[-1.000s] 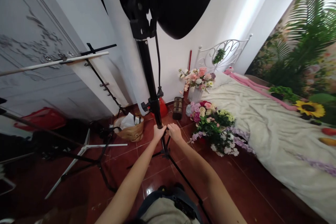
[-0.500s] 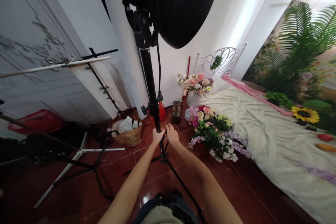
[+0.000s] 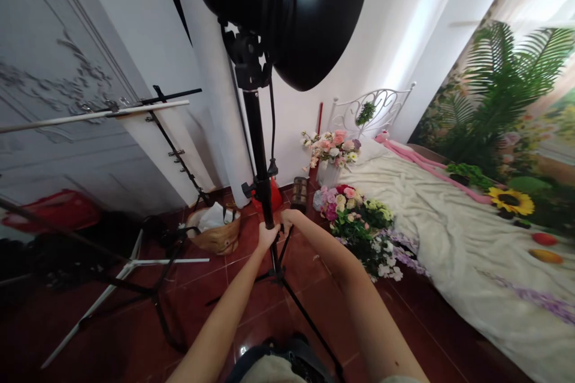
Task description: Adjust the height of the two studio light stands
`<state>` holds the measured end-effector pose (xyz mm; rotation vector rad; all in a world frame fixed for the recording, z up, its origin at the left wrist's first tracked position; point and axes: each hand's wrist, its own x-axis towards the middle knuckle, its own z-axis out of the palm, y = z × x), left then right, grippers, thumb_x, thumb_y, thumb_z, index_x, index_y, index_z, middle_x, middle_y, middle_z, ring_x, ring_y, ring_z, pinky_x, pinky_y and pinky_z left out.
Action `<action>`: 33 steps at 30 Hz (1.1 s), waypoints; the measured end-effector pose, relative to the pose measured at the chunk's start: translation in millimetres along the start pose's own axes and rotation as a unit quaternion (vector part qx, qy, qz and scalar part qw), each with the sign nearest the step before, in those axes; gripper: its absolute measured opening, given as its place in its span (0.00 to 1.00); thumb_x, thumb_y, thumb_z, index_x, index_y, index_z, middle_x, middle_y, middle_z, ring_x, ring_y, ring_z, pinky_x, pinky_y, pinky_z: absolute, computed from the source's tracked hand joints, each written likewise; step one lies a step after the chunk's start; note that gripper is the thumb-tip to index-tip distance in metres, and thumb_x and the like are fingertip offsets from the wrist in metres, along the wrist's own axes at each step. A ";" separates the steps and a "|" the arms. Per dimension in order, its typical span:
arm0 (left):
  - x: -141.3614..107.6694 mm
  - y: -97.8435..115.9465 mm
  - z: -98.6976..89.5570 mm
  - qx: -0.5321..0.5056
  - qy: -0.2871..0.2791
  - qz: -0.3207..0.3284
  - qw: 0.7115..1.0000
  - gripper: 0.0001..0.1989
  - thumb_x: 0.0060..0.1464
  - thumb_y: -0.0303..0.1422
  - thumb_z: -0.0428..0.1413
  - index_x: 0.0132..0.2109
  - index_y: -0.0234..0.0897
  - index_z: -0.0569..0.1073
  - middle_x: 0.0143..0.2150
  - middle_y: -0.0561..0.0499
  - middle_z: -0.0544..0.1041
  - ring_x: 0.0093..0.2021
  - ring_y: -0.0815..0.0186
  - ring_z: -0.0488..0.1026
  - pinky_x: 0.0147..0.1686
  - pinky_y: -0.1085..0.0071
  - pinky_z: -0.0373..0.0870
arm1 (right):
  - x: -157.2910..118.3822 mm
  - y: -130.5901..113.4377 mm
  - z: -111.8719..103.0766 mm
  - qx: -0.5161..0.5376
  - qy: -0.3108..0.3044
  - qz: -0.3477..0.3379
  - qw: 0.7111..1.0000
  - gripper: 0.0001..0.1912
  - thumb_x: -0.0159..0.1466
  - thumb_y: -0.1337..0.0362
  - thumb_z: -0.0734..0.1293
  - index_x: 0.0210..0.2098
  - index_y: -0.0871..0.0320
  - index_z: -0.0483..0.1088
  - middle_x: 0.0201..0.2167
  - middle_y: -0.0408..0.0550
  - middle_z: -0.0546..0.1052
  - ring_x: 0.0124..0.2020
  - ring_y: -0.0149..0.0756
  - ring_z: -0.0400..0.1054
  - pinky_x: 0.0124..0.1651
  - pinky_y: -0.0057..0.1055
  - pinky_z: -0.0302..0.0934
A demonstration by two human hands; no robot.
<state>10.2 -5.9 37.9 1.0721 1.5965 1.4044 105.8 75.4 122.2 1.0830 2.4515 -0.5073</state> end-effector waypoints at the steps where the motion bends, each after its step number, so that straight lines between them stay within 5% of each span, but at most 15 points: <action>1: 0.2 -0.5 0.0 0.001 0.002 -0.002 1.000 0.12 0.35 0.33 0.59 0.17 0.34 0.63 0.16 0.56 0.63 0.18 0.74 0.61 0.18 0.78 0.54 | 0.2 -1.1 -2.0 -0.020 -0.017 0.002 1.000 0.20 0.35 0.58 0.78 0.26 0.63 0.76 0.25 0.47 0.77 0.33 0.38 0.70 0.38 0.26 0.62; 3: 0.9 -1.7 0.6 0.001 0.010 -0.004 1.000 0.12 0.35 0.32 0.59 0.17 0.34 0.63 0.16 0.56 0.63 0.18 0.74 0.61 0.18 0.78 0.55 | -2.1 -2.7 -0.1 -0.056 -0.034 0.020 0.998 0.22 0.36 0.57 0.77 0.29 0.62 0.76 0.30 0.50 0.78 0.35 0.40 0.71 0.39 0.26 0.62; 9: 0.9 -2.0 2.1 -0.004 0.015 0.013 1.000 0.09 0.36 0.32 0.58 0.18 0.34 0.65 0.17 0.54 0.66 0.20 0.72 0.63 0.20 0.77 0.58 | -31.6 -5.9 44.3 -0.023 0.146 0.053 0.988 0.12 0.59 0.64 0.64 0.41 0.60 0.74 0.40 0.57 0.77 0.43 0.43 0.71 0.44 0.30 0.62; 12: -1.1 1.2 2.0 -0.018 0.027 0.011 0.999 0.08 0.34 0.32 0.59 0.18 0.34 0.67 0.18 0.54 0.67 0.21 0.71 0.65 0.22 0.76 0.60 | -50.1 -11.4 74.3 -0.001 0.210 0.061 0.976 0.19 0.65 0.67 0.54 0.51 0.56 0.68 0.48 0.54 0.73 0.49 0.40 0.67 0.48 0.30 0.61; 16: -3.6 4.7 2.2 -0.026 0.013 0.017 0.999 0.10 0.35 0.33 0.59 0.18 0.35 0.66 0.18 0.53 0.67 0.20 0.71 0.64 0.22 0.76 0.59 | -65.7 -24.1 120.1 0.060 0.304 0.076 0.948 0.30 0.62 0.70 0.54 0.64 0.53 0.49 0.62 0.50 0.60 0.55 0.38 0.62 0.51 0.31 0.60; 18: -4.2 4.7 2.5 -0.023 0.010 0.016 1.000 0.10 0.36 0.33 0.58 0.18 0.35 0.65 0.18 0.54 0.67 0.19 0.72 0.64 0.21 0.76 0.59 | -69.9 -29.5 146.6 0.074 0.292 0.089 0.949 0.37 0.58 0.72 0.57 0.65 0.51 0.43 0.65 0.50 0.50 0.56 0.40 0.61 0.51 0.34 0.60; 23: -3.8 1.5 2.3 -0.010 0.010 0.009 1.000 0.08 0.36 0.32 0.58 0.19 0.34 0.67 0.17 0.55 0.66 0.19 0.72 0.64 0.21 0.77 0.59 | -73.1 -26.8 185.3 0.133 0.162 0.147 0.967 0.35 0.52 0.66 0.68 0.58 0.50 0.59 0.66 0.57 0.45 0.61 0.54 0.53 0.56 0.47 0.54; 25: -3.3 1.3 1.6 -0.010 0.013 0.013 1.000 0.07 0.35 0.31 0.58 0.19 0.34 0.67 0.18 0.55 0.67 0.20 0.72 0.65 0.22 0.77 0.59 | -74.2 -22.8 170.2 0.213 0.164 0.175 0.947 0.45 0.47 0.60 0.73 0.61 0.54 0.54 0.64 0.63 0.49 0.62 0.57 0.49 0.56 0.50 0.52; 28: -2.5 3.1 0.8 -0.016 0.015 0.014 1.000 0.07 0.35 0.30 0.58 0.18 0.34 0.67 0.18 0.54 0.67 0.21 0.72 0.65 0.22 0.77 0.60 | -82.1 -26.8 110.8 0.339 0.294 0.083 0.890 0.61 0.42 0.53 0.75 0.65 0.57 0.39 0.64 0.63 0.50 0.64 0.52 0.45 0.60 0.49 0.47; 31: -1.7 5.5 0.7 -0.025 0.006 0.017 1.000 0.07 0.35 0.30 0.59 0.18 0.34 0.68 0.19 0.52 0.70 0.23 0.69 0.68 0.24 0.76 0.63 | -94.9 -48.9 32.1 0.418 0.442 -0.076 0.790 0.61 0.45 0.51 0.74 0.65 0.56 0.33 0.64 0.61 0.51 0.64 0.45 0.48 0.61 0.43 0.49; 33: -1.5 6.0 0.9 -0.029 0.003 0.025 0.999 0.06 0.36 0.30 0.59 0.19 0.33 0.69 0.20 0.50 0.72 0.24 0.67 0.70 0.26 0.75 0.64 | -99.9 -69.4 -14.7 0.437 0.494 -0.134 0.740 0.56 0.46 0.51 0.74 0.64 0.55 0.39 0.60 0.58 0.57 0.61 0.43 0.53 0.59 0.41 0.52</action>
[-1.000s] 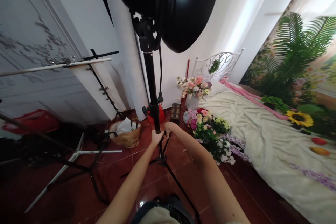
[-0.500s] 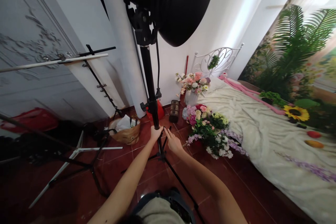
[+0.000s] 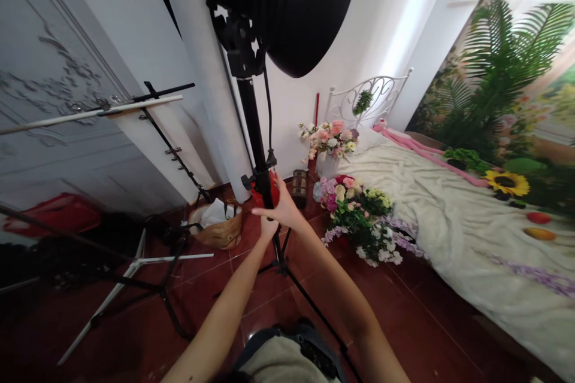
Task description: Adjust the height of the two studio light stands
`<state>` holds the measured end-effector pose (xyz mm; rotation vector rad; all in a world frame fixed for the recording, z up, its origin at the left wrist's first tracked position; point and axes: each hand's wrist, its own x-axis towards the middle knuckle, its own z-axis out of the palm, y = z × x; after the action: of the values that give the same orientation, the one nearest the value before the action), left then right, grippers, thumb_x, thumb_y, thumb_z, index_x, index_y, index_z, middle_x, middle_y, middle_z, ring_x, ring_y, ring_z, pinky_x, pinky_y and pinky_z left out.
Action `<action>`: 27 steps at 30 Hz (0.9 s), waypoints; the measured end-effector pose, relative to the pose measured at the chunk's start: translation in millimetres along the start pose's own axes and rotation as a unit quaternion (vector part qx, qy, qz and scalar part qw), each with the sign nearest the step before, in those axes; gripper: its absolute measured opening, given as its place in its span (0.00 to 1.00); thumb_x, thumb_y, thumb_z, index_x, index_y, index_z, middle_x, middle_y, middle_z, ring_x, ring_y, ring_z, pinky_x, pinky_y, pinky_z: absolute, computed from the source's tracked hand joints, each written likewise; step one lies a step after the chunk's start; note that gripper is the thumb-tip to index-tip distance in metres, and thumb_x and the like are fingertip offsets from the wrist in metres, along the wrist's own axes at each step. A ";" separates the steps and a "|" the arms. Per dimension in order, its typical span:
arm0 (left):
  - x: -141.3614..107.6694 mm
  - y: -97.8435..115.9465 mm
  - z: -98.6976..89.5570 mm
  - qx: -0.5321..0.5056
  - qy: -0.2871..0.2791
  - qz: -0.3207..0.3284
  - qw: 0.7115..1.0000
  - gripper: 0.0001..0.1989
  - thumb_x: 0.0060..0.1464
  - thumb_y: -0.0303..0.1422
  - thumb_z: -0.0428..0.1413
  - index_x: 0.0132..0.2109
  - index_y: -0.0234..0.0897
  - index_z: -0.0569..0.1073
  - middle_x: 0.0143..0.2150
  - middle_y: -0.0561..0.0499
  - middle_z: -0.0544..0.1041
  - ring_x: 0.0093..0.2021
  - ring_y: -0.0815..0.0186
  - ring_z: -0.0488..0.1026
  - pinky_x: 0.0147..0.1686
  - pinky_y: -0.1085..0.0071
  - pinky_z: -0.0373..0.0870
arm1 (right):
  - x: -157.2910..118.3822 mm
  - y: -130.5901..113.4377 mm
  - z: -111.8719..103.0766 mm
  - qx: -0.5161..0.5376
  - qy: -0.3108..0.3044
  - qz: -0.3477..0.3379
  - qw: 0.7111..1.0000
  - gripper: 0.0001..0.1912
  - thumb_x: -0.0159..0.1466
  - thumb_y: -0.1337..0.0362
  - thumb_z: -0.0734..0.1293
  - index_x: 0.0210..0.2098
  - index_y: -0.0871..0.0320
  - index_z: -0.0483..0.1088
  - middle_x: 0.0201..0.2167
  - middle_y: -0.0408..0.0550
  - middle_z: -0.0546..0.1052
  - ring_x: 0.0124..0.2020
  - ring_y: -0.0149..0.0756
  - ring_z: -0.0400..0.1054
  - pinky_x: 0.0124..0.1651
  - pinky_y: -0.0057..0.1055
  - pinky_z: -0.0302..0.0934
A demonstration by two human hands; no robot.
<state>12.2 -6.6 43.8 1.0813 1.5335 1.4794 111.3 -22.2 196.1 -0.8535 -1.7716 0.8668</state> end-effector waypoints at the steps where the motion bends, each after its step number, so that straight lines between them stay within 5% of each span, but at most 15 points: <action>1: 0.0 -0.2 0.1 -0.001 -0.001 0.004 1.000 0.06 0.36 0.30 0.59 0.20 0.33 0.70 0.21 0.50 0.72 0.25 0.67 0.70 0.26 0.74 0.65 | 13.8 -15.7 5.1 0.012 0.022 -0.015 1.000 0.52 0.47 0.51 0.73 0.62 0.56 0.45 0.57 0.57 0.62 0.58 0.42 0.58 0.58 0.40 0.54; 5: 0.0 -1.8 -0.9 0.001 0.002 0.003 1.000 0.06 0.37 0.30 0.59 0.20 0.33 0.70 0.21 0.49 0.73 0.24 0.66 0.70 0.27 0.73 0.65 | 51.1 -45.8 24.6 0.008 0.131 0.004 0.991 0.26 0.51 0.55 0.70 0.46 0.60 0.63 0.39 0.50 0.73 0.40 0.38 0.69 0.47 0.36 0.62; 9: -1.7 0.4 -5.1 -0.001 -0.019 -0.016 1.000 0.09 0.36 0.33 0.61 0.21 0.34 0.69 0.21 0.51 0.72 0.23 0.68 0.69 0.25 0.73 0.64 | 65.0 -44.1 25.1 -0.012 0.151 -0.003 0.988 0.12 0.50 0.59 0.68 0.28 0.59 0.64 0.26 0.44 0.71 0.29 0.33 0.66 0.36 0.30 0.62; 15: -12.3 0.4 -15.9 -0.034 -0.061 0.036 0.997 0.17 0.35 0.39 0.65 0.32 0.35 0.71 0.30 0.51 0.74 0.31 0.68 0.71 0.35 0.73 0.67 | 77.2 -51.2 10.4 0.026 0.084 -0.045 0.995 0.10 0.48 0.62 0.66 0.26 0.58 0.61 0.23 0.40 0.68 0.25 0.28 0.63 0.32 0.27 0.60; 22: -15.5 -36.2 -22.3 -0.019 -0.091 0.050 0.994 0.15 0.40 0.38 0.62 0.34 0.35 0.70 0.32 0.51 0.74 0.34 0.66 0.71 0.38 0.70 0.67 | 92.5 -86.4 9.1 0.001 0.185 -0.036 0.982 0.11 0.48 0.62 0.67 0.30 0.59 0.63 0.28 0.44 0.72 0.30 0.33 0.66 0.37 0.31 0.61; 27: -8.9 -44.9 -15.1 -0.036 -0.072 0.018 0.997 0.13 0.35 0.29 0.62 0.32 0.35 0.70 0.30 0.52 0.74 0.32 0.66 0.71 0.36 0.70 0.68 | 80.6 -75.7 17.6 -0.009 0.210 -0.009 0.978 0.11 0.49 0.63 0.67 0.30 0.59 0.63 0.27 0.45 0.72 0.30 0.34 0.67 0.36 0.31 0.61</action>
<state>-1.9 -19.8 -0.4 1.1516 1.3569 1.4370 57.6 4.4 290.7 -0.9508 -1.4152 0.6042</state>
